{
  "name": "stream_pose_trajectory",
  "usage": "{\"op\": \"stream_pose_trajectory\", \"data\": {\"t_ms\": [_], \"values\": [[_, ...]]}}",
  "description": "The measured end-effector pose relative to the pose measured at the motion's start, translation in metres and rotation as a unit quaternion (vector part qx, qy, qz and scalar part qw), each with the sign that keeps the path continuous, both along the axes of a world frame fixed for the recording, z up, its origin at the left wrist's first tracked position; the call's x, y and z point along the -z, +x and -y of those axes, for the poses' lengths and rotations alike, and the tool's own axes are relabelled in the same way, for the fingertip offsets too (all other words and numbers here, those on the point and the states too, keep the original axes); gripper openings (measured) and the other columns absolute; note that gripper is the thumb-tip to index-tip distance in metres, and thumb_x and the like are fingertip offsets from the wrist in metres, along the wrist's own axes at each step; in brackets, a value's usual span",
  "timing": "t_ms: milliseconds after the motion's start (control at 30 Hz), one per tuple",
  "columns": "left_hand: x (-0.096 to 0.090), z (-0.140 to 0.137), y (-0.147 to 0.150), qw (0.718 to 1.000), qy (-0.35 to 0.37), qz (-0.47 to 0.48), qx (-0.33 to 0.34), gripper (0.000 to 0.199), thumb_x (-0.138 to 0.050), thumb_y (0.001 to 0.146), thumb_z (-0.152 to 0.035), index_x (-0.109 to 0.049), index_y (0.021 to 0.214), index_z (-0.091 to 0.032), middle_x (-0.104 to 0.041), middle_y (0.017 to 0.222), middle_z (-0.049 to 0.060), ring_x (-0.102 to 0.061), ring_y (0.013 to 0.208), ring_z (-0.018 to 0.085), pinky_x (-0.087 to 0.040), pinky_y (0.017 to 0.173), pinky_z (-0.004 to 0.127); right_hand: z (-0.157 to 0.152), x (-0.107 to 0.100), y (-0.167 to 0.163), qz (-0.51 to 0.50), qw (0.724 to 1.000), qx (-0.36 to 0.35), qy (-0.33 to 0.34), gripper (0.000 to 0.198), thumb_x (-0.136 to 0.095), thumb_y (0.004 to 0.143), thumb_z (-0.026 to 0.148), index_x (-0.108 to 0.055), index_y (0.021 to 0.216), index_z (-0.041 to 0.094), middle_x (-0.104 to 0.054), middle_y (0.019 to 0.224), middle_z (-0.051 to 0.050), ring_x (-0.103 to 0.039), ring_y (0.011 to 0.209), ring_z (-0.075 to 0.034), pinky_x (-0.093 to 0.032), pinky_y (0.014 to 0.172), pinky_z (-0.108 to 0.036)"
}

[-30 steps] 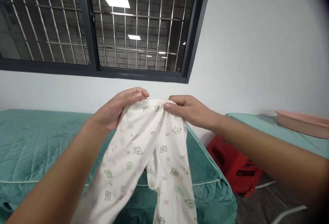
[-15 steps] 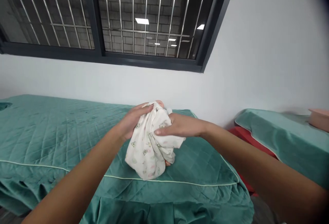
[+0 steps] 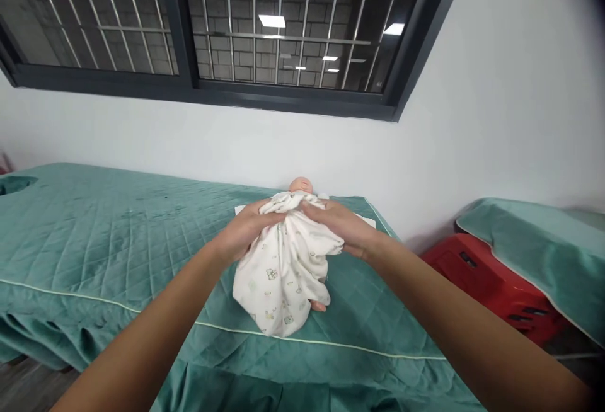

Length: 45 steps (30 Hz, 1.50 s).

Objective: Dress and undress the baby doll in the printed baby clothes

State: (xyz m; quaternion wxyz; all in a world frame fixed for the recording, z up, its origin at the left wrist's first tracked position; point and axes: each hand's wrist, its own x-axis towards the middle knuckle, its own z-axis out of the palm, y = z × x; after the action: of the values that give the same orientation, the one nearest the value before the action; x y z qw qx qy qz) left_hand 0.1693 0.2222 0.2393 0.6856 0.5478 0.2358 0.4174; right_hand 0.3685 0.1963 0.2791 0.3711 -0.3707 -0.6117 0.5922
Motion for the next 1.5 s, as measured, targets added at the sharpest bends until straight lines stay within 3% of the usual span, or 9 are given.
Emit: {"op": "stream_pose_trajectory", "data": {"t_ms": [133, 367, 600, 767, 867, 1067, 1200, 1400, 1500], "values": [[0.005, -0.004, 0.005, 0.999, -0.013, 0.023, -0.021, 0.047, -0.077, 0.076, -0.03, -0.065, 0.119, -0.014, -0.073, 0.106, 0.012, -0.071, 0.089, 0.025, -0.054, 0.078, 0.031, -0.004, 0.005, 0.005, 0.128, 0.983, -0.13, 0.017, 0.044, -0.079, 0.076, 0.044, -0.071, 0.109, 0.016, -0.071, 0.104, -0.007, -0.065, 0.098, -0.022, -0.052, 0.085, -0.032], [-0.007, 0.012, 0.013, 0.996, -0.034, -0.009, 0.081, 0.055, -0.077, 0.075, -0.03, -0.061, 0.126, -0.016, -0.073, 0.106, 0.013, -0.071, 0.091, 0.026, -0.055, 0.083, 0.037, -0.002, -0.008, 0.0, -0.006, 0.998, 0.036, 0.044, 0.041, -0.07, 0.082, 0.052, -0.068, 0.102, 0.016, -0.069, 0.09, -0.006, -0.065, 0.088, -0.021, -0.052, 0.077, -0.031], [-0.004, 0.005, -0.005, 0.972, -0.044, -0.122, 0.197, 0.058, -0.084, 0.065, -0.02, -0.065, 0.12, -0.014, -0.072, 0.109, 0.014, -0.069, 0.1, 0.029, -0.055, 0.088, 0.04, 0.005, -0.007, 0.004, -0.046, 0.998, 0.036, -0.01, 0.049, -0.067, 0.081, 0.06, -0.067, 0.103, 0.016, -0.07, 0.092, -0.009, -0.065, 0.085, -0.021, -0.054, 0.075, -0.031], [0.016, 0.001, 0.007, 0.993, -0.077, 0.019, 0.089, 0.047, -0.077, 0.076, -0.027, -0.065, 0.119, -0.011, -0.073, 0.102, 0.016, -0.072, 0.086, 0.025, -0.057, 0.078, 0.034, 0.006, 0.008, 0.021, 0.046, 0.995, -0.082, -0.042, 0.05, -0.072, 0.08, 0.055, -0.068, 0.111, 0.016, -0.069, 0.11, -0.01, -0.066, 0.098, -0.022, -0.054, 0.086, -0.033], [0.019, 0.005, 0.018, 0.986, -0.112, 0.074, 0.101, 0.045, -0.073, 0.079, -0.029, -0.063, 0.119, -0.009, -0.074, 0.095, 0.016, -0.072, 0.08, 0.026, -0.057, 0.073, 0.034, 0.01, 0.014, 0.024, 0.128, 0.981, -0.141, -0.043, 0.053, -0.081, 0.072, 0.046, -0.069, 0.113, 0.016, -0.069, 0.109, -0.01, -0.067, 0.098, -0.024, -0.055, 0.085, -0.034], [0.018, 0.028, 0.02, 0.971, -0.138, 0.064, 0.183, 0.059, -0.075, 0.077, -0.033, -0.056, 0.128, -0.012, -0.074, 0.095, 0.016, -0.072, 0.08, 0.028, -0.057, 0.075, 0.038, 0.016, 0.012, 0.018, -0.043, 0.999, 0.011, 0.004, 0.047, -0.072, 0.082, 0.049, -0.066, 0.113, 0.015, -0.069, 0.108, -0.01, -0.066, 0.097, -0.022, -0.054, 0.087, -0.033], [0.013, 0.04, 0.019, 0.952, -0.133, 0.003, 0.276, 0.064, -0.077, 0.073, -0.028, -0.055, 0.13, -0.009, -0.074, 0.092, 0.02, -0.072, 0.072, 0.032, -0.056, 0.073, 0.046, 0.028, 0.007, 0.025, -0.086, 0.992, 0.047, -0.078, 0.051, -0.063, 0.085, 0.059, -0.066, 0.112, 0.016, -0.071, 0.095, -0.011, -0.068, 0.088, -0.027, -0.056, 0.075, -0.038], [0.009, 0.033, 0.03, 0.984, -0.153, 0.084, 0.032, 0.045, -0.068, 0.077, -0.02, -0.063, 0.121, -0.01, -0.075, 0.1, 0.014, -0.072, 0.086, 0.025, -0.056, 0.083, 0.035, 0.048, 0.025, 0.023, -0.101, 0.989, 0.088, -0.067, 0.047, -0.075, 0.08, 0.046, -0.066, 0.115, 0.016, -0.071, 0.105, -0.01, -0.067, 0.093, -0.022, -0.054, 0.083, -0.032], [0.012, 0.037, 0.033, 0.976, -0.188, 0.105, 0.038, 0.038, -0.066, 0.077, -0.021, -0.066, 0.113, -0.009, -0.075, 0.096, 0.012, -0.072, 0.085, 0.023, -0.056, 0.082, 0.033, 0.06, 0.036, 0.015, -0.099, 0.991, 0.073, -0.057, 0.048, -0.074, 0.082, 0.045, -0.065, 0.119, 0.016, -0.07, 0.11, -0.01, -0.066, 0.096, -0.021, -0.053, 0.084, -0.029]]}}
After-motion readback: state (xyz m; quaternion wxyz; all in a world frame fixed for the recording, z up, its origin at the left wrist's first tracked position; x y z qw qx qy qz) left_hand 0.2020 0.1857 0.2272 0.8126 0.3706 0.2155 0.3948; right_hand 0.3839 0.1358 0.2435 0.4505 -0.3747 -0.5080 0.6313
